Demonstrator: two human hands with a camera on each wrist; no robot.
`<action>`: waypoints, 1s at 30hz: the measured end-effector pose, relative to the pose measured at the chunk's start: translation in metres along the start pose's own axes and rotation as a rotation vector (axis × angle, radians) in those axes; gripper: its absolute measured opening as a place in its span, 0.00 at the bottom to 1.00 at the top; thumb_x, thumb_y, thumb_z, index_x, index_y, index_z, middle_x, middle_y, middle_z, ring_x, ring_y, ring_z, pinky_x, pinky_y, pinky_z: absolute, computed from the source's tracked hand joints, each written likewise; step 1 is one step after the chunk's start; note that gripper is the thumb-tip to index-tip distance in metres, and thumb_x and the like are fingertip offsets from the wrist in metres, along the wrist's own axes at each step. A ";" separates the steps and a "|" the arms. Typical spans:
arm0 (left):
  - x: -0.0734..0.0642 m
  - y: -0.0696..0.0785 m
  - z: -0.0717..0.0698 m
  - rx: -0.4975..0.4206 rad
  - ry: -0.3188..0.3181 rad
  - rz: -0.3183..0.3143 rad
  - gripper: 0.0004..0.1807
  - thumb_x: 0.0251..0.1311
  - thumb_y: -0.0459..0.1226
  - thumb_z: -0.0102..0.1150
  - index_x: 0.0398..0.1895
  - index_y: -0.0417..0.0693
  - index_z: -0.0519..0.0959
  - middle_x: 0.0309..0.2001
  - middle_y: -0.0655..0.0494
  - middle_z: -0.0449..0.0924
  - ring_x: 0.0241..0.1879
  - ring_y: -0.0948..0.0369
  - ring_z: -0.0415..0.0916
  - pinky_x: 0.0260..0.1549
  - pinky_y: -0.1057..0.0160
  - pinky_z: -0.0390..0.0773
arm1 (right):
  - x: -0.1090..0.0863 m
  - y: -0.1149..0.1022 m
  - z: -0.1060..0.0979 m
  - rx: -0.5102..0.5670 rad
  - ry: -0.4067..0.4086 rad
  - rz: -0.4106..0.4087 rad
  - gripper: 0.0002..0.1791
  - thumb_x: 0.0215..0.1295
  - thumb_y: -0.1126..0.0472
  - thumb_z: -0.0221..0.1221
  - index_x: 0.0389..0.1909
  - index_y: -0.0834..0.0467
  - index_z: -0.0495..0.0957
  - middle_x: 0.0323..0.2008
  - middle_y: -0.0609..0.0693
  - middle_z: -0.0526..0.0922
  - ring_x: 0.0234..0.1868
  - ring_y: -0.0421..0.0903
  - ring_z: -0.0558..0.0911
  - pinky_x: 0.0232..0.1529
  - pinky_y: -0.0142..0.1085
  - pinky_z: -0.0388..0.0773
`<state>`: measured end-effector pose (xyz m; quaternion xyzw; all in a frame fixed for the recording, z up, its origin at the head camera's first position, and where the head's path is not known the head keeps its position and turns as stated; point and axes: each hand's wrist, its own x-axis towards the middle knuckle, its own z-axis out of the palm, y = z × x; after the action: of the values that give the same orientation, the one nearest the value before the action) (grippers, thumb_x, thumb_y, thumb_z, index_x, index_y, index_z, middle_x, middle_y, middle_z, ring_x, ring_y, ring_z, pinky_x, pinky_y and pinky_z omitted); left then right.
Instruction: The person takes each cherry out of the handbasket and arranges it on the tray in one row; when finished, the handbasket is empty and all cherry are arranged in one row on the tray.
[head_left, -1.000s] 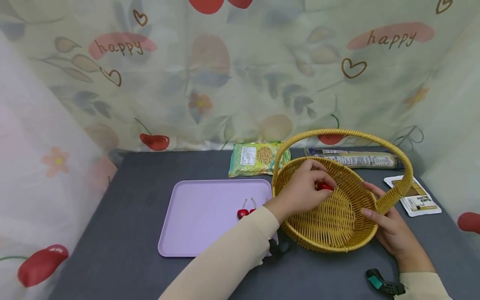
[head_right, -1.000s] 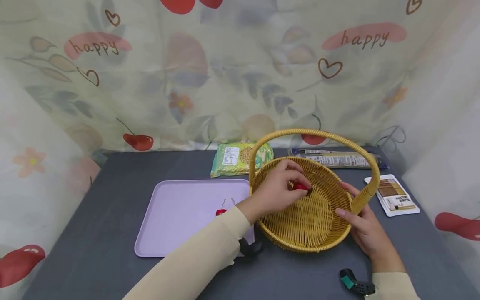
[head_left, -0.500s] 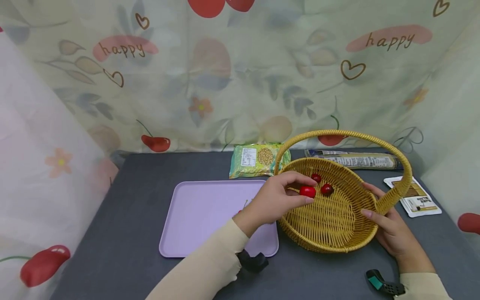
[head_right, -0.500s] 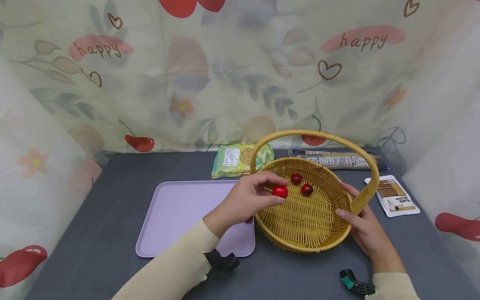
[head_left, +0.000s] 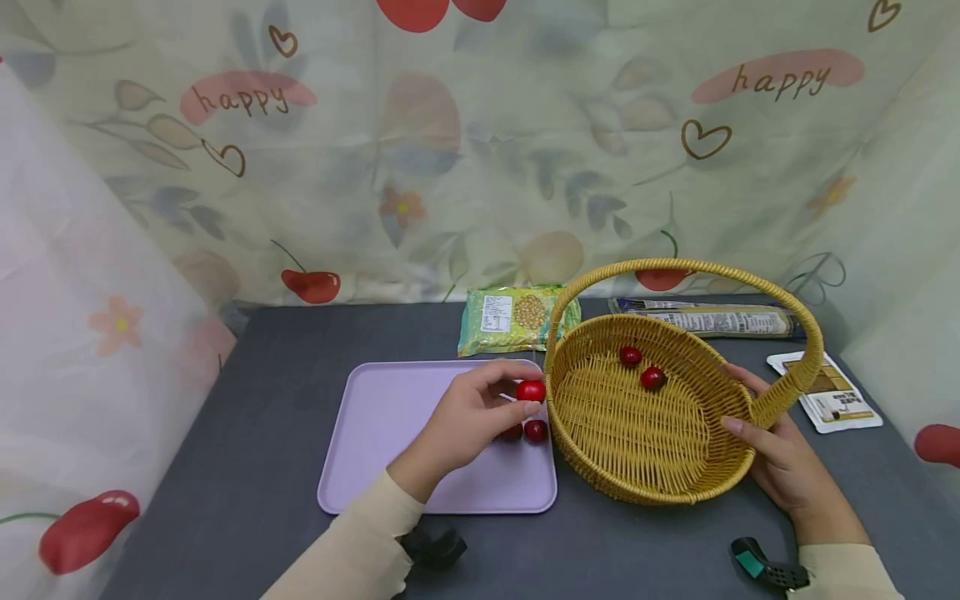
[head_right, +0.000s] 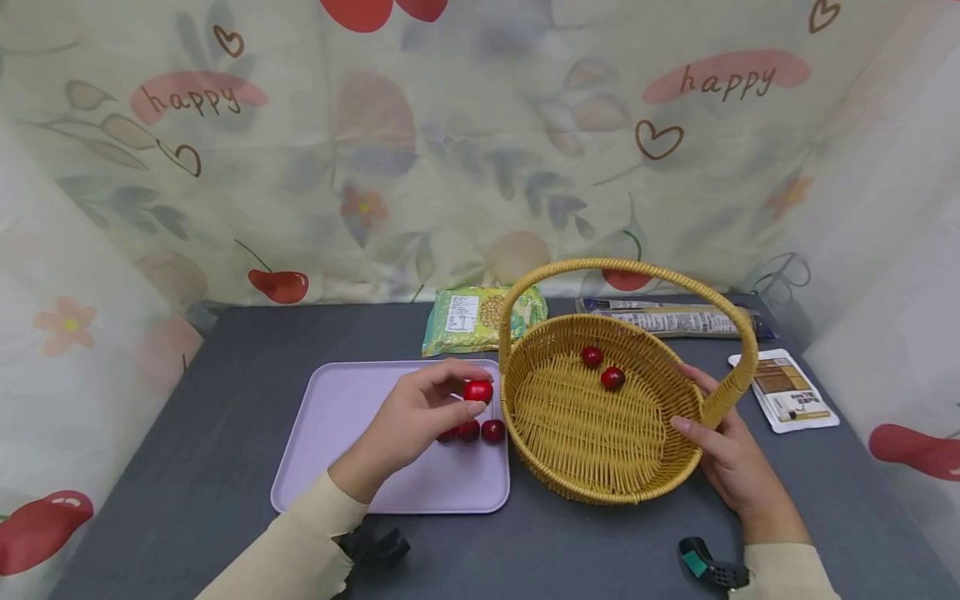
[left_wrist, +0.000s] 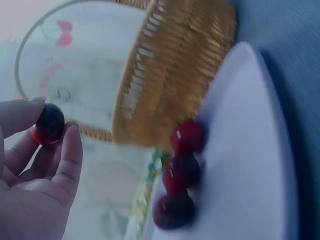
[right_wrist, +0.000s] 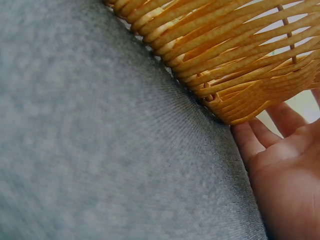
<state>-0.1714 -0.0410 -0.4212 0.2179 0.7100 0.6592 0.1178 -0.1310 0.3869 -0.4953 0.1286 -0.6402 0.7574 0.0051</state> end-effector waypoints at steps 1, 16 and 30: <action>-0.003 -0.003 -0.005 -0.001 0.019 -0.009 0.18 0.70 0.34 0.74 0.61 0.49 0.87 0.53 0.52 0.86 0.43 0.37 0.85 0.42 0.41 0.86 | 0.000 0.000 0.000 0.001 0.001 -0.001 0.40 0.80 0.79 0.47 0.88 0.55 0.52 0.77 0.53 0.65 0.71 0.44 0.75 0.56 0.39 0.83; -0.037 -0.067 -0.058 0.200 0.179 -0.171 0.17 0.64 0.31 0.78 0.56 0.43 0.89 0.48 0.52 0.88 0.43 0.53 0.84 0.42 0.62 0.84 | -0.001 0.002 0.000 -0.003 0.000 -0.009 0.40 0.80 0.79 0.47 0.88 0.55 0.52 0.78 0.53 0.65 0.71 0.44 0.74 0.56 0.39 0.83; -0.040 -0.085 -0.062 0.447 0.112 -0.063 0.16 0.61 0.33 0.81 0.51 0.52 0.91 0.45 0.62 0.86 0.34 0.58 0.77 0.34 0.61 0.79 | 0.000 0.003 -0.001 -0.001 -0.002 -0.020 0.40 0.80 0.79 0.47 0.88 0.57 0.53 0.77 0.54 0.65 0.72 0.44 0.74 0.57 0.38 0.82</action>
<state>-0.1777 -0.1174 -0.5035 0.1797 0.8501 0.4927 0.0475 -0.1312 0.3872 -0.4979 0.1355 -0.6393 0.7568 0.0122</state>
